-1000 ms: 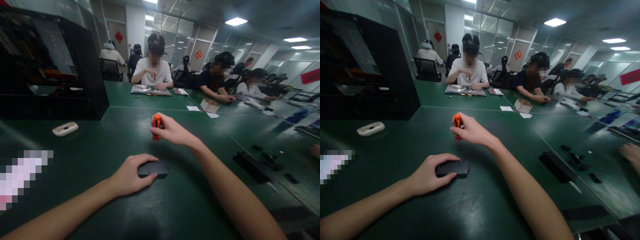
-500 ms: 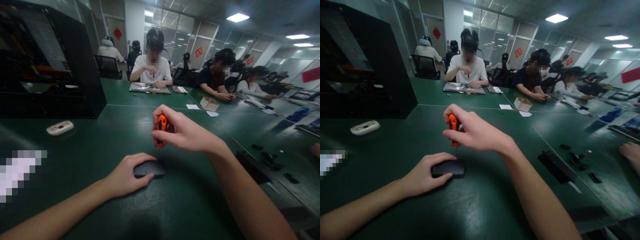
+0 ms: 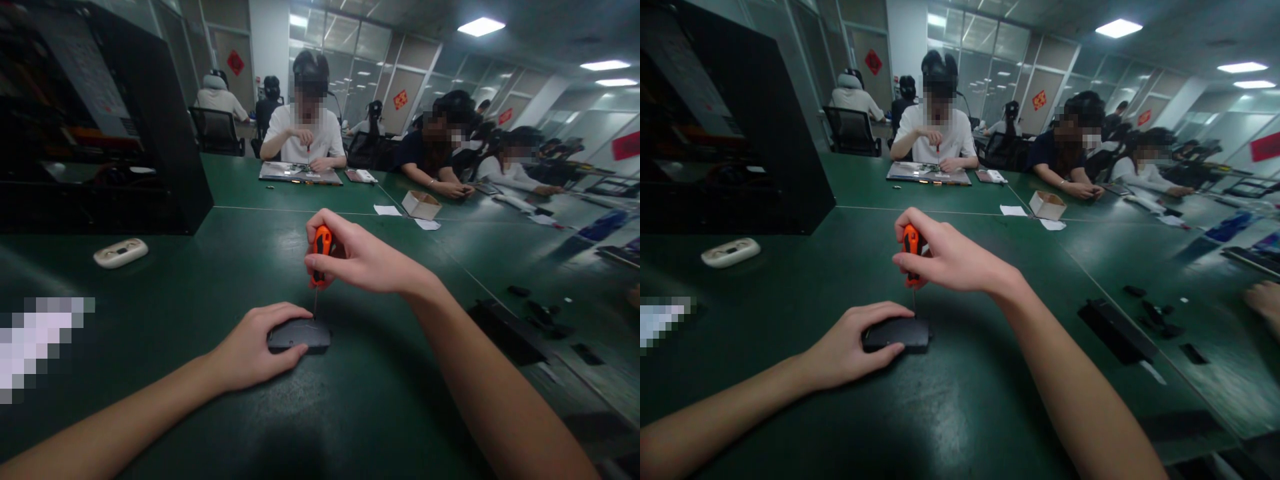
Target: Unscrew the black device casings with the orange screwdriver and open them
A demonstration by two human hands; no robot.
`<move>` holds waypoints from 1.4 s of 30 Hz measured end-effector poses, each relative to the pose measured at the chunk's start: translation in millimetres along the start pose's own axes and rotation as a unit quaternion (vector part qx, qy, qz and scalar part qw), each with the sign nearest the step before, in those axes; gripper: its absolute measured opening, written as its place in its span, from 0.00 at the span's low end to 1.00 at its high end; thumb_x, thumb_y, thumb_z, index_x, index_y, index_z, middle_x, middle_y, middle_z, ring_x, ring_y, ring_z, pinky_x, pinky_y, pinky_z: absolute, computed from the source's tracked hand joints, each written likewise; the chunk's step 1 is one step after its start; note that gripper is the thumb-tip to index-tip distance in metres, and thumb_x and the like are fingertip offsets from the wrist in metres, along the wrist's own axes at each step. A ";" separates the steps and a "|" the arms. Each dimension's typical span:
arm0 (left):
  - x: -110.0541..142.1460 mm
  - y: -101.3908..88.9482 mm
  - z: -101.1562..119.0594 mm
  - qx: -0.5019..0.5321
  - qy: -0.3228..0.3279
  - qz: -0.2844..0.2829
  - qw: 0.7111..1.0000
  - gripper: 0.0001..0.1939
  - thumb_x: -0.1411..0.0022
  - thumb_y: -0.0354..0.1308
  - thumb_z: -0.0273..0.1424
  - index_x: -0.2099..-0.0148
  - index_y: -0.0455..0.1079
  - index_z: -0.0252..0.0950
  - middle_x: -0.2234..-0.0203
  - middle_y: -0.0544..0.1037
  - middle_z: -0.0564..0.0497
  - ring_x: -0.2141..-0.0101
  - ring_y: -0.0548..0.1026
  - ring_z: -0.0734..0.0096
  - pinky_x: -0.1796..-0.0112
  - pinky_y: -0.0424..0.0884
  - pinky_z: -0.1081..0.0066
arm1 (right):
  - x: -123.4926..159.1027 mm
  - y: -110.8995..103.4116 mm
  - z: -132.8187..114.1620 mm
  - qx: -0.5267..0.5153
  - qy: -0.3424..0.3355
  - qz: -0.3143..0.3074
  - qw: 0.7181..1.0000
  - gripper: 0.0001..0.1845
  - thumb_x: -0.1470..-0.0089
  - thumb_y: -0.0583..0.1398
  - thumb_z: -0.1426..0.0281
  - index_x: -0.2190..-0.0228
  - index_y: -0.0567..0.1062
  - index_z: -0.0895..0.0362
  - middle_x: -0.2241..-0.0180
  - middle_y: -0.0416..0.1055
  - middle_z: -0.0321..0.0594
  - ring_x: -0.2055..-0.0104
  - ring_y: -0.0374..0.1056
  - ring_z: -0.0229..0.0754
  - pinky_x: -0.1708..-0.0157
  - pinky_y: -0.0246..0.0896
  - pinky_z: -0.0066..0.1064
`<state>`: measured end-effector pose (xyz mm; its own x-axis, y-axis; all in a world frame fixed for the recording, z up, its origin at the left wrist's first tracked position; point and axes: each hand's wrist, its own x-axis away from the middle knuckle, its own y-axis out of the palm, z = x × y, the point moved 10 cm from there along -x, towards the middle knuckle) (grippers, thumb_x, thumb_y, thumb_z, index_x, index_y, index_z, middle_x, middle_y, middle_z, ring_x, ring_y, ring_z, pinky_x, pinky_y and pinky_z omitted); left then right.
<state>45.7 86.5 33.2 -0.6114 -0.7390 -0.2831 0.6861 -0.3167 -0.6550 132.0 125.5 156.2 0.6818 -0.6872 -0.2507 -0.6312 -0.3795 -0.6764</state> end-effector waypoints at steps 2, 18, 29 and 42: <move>0.4 0.2 -0.5 0.000 -0.001 0.000 1.000 0.20 0.38 0.63 0.33 0.44 0.71 0.43 0.50 0.78 0.51 0.52 0.77 0.62 0.49 0.70 0.65 | -0.2 -0.6 0.2 0.008 -0.004 0.002 1.000 0.10 0.39 0.60 0.68 0.61 0.62 0.55 0.67 0.68 0.32 0.68 0.68 0.35 0.68 0.64 0.27; 0.5 -0.5 3.7 -0.001 0.021 -0.001 1.000 0.20 0.37 0.62 0.33 0.43 0.70 0.41 0.49 0.78 0.49 0.51 0.77 0.61 0.49 0.71 0.64 | 0.2 2.7 -2.8 0.013 -0.002 -0.015 1.000 0.09 0.39 0.59 0.68 0.61 0.63 0.54 0.67 0.71 0.33 0.68 0.68 0.35 0.66 0.63 0.28; -0.4 -3.4 7.2 0.006 0.033 0.008 0.999 0.21 0.39 0.63 0.33 0.43 0.70 0.40 0.50 0.78 0.48 0.51 0.77 0.59 0.48 0.71 0.62 | 10.1 -5.9 -33.9 0.239 -0.016 -0.048 0.970 0.05 0.40 0.61 0.68 0.66 0.72 0.56 0.71 0.73 0.35 0.72 0.66 0.36 0.72 0.56 0.27; 1.0 -4.8 1.2 -0.004 0.003 0.016 1.000 0.22 0.41 0.66 0.36 0.46 0.70 0.38 0.52 0.79 0.47 0.54 0.78 0.59 0.51 0.72 0.62 | 17.5 6.4 -52.8 0.222 -0.034 -0.082 0.971 0.15 0.44 0.60 0.75 0.53 0.75 0.56 0.61 0.76 0.40 0.64 0.71 0.39 0.67 0.62 0.28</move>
<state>42.2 86.6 36.9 -0.5920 -0.7450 -0.3073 0.7014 -0.2885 -0.6518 120.3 78.3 184.1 0.7916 -0.5924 -0.1497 -0.3013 -0.1653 -0.9391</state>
